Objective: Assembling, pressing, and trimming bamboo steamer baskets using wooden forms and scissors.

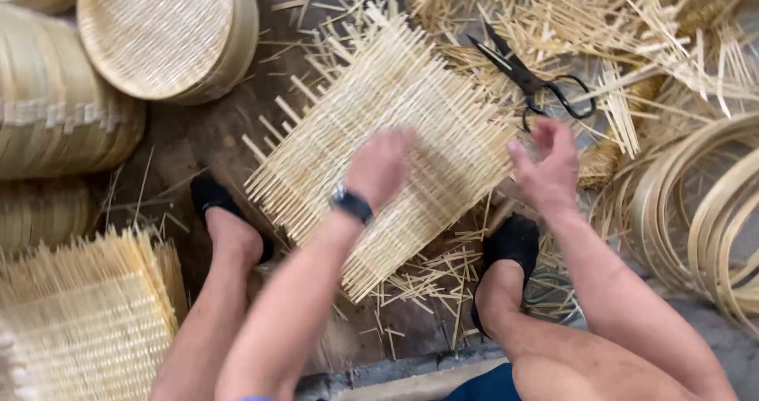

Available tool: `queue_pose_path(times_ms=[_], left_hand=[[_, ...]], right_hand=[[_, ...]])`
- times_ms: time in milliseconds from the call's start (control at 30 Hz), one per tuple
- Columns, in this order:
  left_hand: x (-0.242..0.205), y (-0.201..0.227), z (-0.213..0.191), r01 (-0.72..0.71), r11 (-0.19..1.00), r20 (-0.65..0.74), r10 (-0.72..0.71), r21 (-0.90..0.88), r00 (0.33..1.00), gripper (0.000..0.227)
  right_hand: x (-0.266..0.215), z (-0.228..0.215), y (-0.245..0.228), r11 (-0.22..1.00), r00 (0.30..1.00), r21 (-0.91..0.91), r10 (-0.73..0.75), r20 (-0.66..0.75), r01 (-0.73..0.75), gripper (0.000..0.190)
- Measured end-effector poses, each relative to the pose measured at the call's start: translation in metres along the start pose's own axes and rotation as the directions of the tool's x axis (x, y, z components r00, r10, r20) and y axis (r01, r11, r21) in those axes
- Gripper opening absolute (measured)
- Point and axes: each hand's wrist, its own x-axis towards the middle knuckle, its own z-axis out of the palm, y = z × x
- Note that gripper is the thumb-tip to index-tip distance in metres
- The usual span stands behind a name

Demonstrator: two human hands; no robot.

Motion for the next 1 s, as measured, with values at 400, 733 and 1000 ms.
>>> queue_pose_path(times_ms=[400,733,1000], left_hand=[[0.122,-0.001,-0.076,-0.14,0.952,0.203,0.085,0.273,0.975,0.131],[0.117,-0.007,-0.078,-0.165,0.972,0.157,0.138,0.17,0.978,0.117],[0.112,-0.02,-0.054,-0.178,0.974,0.051,0.172,0.14,0.984,0.094]], right_hand=[[0.009,0.023,-0.065,0.512,0.843,-0.7,-0.477,0.25,0.497,0.07],[0.0,0.033,-0.053,0.511,0.835,-0.713,-0.515,0.194,0.48,0.062],[-0.003,0.03,-0.054,0.582,0.876,-0.703,-0.466,0.123,0.408,0.056]])
